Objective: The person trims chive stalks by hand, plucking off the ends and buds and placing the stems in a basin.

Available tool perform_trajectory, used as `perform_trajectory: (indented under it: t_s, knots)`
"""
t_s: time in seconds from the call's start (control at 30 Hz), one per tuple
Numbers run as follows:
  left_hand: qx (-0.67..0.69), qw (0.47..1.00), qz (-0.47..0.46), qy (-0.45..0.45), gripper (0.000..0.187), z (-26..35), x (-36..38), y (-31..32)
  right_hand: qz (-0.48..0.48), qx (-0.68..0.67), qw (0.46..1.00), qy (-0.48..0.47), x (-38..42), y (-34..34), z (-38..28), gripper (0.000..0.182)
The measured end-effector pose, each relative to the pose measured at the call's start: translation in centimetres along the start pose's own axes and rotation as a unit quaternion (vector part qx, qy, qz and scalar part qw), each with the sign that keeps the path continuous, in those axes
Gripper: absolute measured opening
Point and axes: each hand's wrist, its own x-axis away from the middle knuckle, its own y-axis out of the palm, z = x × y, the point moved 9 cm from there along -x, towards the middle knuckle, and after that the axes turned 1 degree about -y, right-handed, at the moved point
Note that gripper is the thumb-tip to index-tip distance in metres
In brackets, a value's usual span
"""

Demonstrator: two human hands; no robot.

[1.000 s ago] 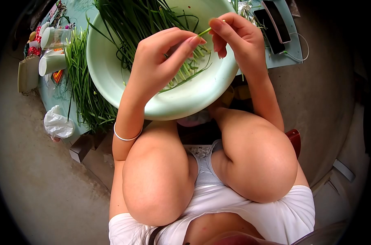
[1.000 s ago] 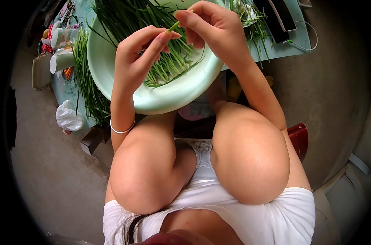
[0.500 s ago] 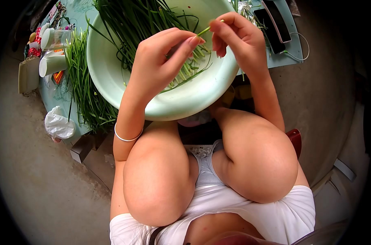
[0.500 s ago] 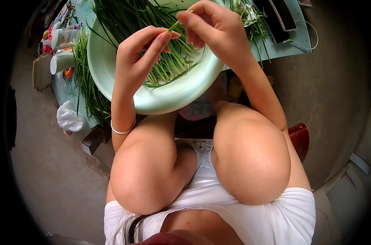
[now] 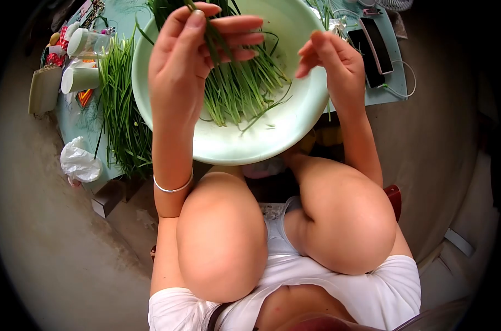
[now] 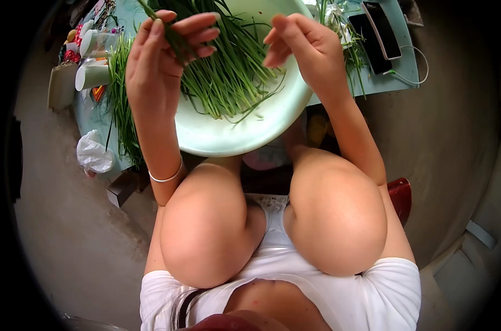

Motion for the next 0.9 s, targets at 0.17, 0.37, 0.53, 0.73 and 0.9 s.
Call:
perform_trajectory:
  t_s: [0.17,0.37,0.53,0.73,0.9]
  knots:
    - [0.128,0.988,0.077,0.024,0.025,4.8,-0.5,1.3,-0.134,-0.129,0.978,-0.094,-1.5,5.3,-4.5,0.043]
    - [0.172,0.981,0.018,0.089,0.026,11.1,-1.4,2.6,-0.289,-0.220,0.931,-0.018,-1.3,10.4,-9.7,0.034]
    - [0.133,0.982,-0.021,0.130,0.027,14.2,-1.6,2.8,-0.276,-0.248,0.929,0.020,-1.6,10.6,-11.9,0.028]
    - [0.159,0.982,-0.004,0.105,0.028,10.3,-1.0,2.4,-0.205,-0.217,0.954,0.028,-3.3,9.9,-10.8,0.027]
    - [0.066,0.997,-0.027,-0.032,0.033,2.9,-0.7,1.1,-0.193,-0.227,0.949,0.101,-3.7,10.0,-6.3,0.028]
